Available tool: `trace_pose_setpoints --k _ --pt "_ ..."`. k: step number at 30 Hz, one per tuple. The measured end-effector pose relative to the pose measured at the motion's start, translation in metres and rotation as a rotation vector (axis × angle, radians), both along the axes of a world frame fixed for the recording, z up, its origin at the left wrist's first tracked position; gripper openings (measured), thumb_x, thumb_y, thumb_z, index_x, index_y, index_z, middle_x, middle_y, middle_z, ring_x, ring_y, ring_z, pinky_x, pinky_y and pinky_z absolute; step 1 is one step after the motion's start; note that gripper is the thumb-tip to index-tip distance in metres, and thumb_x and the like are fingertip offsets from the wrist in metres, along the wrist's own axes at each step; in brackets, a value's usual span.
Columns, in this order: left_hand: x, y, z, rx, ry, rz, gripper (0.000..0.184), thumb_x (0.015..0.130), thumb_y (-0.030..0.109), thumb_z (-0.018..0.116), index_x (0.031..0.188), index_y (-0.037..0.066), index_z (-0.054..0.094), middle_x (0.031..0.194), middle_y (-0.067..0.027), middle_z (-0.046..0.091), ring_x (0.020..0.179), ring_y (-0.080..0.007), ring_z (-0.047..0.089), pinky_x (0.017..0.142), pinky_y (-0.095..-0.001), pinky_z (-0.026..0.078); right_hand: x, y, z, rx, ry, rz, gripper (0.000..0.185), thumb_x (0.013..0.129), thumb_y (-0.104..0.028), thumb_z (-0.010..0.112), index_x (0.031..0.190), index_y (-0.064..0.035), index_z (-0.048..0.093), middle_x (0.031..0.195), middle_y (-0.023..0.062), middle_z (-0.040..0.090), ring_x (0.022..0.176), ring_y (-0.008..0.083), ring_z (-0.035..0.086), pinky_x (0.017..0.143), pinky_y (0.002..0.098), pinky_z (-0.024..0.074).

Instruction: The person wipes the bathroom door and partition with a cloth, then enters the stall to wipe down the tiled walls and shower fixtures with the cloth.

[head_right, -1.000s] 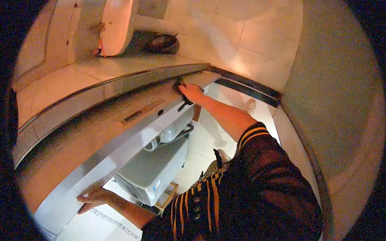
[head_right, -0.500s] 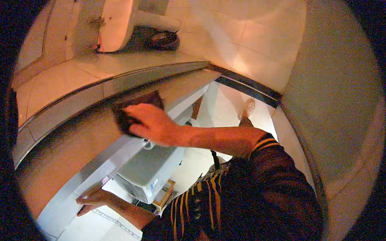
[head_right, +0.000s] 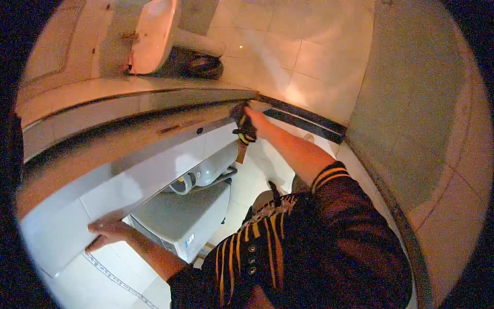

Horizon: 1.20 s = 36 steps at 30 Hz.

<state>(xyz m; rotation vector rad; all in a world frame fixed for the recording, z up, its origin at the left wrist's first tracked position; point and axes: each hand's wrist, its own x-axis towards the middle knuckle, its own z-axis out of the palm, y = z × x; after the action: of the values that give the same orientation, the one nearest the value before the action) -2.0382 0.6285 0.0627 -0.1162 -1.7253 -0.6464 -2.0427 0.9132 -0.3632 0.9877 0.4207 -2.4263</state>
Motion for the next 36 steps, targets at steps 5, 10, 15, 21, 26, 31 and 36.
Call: trace_pose_setpoints --k 5,10,15,21,26,31,36 --pt "0.031 -0.002 0.0 -0.094 -0.241 0.025 0.085 0.084 0.046 0.047 0.136 -0.001 -0.001 0.139 -0.0253 0.011 0.126 -0.0325 0.021 0.104 -0.0426 0.021 0.069 0.054 0.005 -0.13 0.054 -0.139 0.033 0.091 -0.033 0.041 0.106 -0.0066 0.055 0.102 0.0105 0.06 0.09 0.025 0.059 0.084 0.0407 0.0455" --pt "0.109 -0.066 -0.134 0.22 -0.881 0.067 0.047 0.092 0.035 0.035 0.124 0.001 0.04 0.124 -0.0153 0.043 0.119 -0.025 0.037 0.1 -0.0378 0.028 0.103 0.117 0.051 -0.074 0.035 -0.093 0.033 0.091 -0.031 0.042 0.108 -0.0055 0.053 0.101 0.0124 0.06 0.088 0.0245 0.059 0.081 0.0386 0.0475" --pt "0.159 -0.019 -0.348 1.501 -1.383 -0.365 0.025 0.083 0.024 0.056 0.101 0.007 0.053 0.093 -0.0065 0.06 0.083 -0.0162 0.057 0.068 -0.0268 0.046 0.09 0.136 0.071 0.062 0.062 -0.01 0.043 0.092 -0.036 0.034 0.115 -0.0018 0.046 0.107 0.0148 0.058 0.092 0.0293 0.058 0.087 0.0406 0.0447" --pt "0.065 0.079 -0.328 0.863 -1.761 -0.724 0.043 0.083 0.039 0.053 0.11 0.004 0.051 0.099 -0.0046 0.059 0.09 -0.0149 0.054 0.078 -0.0276 0.04 0.042 0.154 0.121 0.095 0.096 0.02 0.047 0.091 -0.038 0.034 0.116 -0.0003 0.045 0.108 0.0166 0.057 0.093 0.0315 0.058 0.086 0.0423 0.0446" --pt "0.013 0.1 -0.313 0.779 -1.773 -0.708 0.044 0.08 0.037 0.057 0.108 0.003 0.054 0.1 -0.0069 0.06 0.095 -0.0158 0.054 0.085 -0.0264 0.038 -0.002 0.162 0.117 0.16 0.211 0.105 0.044 0.091 -0.037 0.037 0.118 -0.0025 0.046 0.116 0.0125 0.054 0.102 0.0264 0.054 0.093 0.0395 0.0395" --pt "0.004 0.132 -0.277 0.406 -1.918 -0.837 0.043 0.087 0.032 0.052 0.117 0.002 0.049 0.106 -0.0096 0.058 0.1 -0.0177 0.054 0.089 -0.0297 0.039 -0.044 0.148 0.127 0.182 0.254 0.255 0.044 0.092 -0.037 0.035 0.117 -0.0015 0.046 0.109 0.0129 0.057 0.098 0.0251 0.056 0.089 0.0376 0.0427" --pt "0.006 0.201 -0.298 1.128 -1.662 -0.983 0.05 0.088 0.045 0.043 0.119 0.006 0.048 0.112 -0.0087 0.055 0.103 -0.0202 0.052 0.091 -0.033 0.04 -0.074 0.146 0.166 0.313 0.331 0.725 0.047 0.089 -0.039 0.041 0.119 -0.0028 0.046 0.099 0.0111 0.061 0.087 0.0235 0.06 0.081 0.035 0.047"
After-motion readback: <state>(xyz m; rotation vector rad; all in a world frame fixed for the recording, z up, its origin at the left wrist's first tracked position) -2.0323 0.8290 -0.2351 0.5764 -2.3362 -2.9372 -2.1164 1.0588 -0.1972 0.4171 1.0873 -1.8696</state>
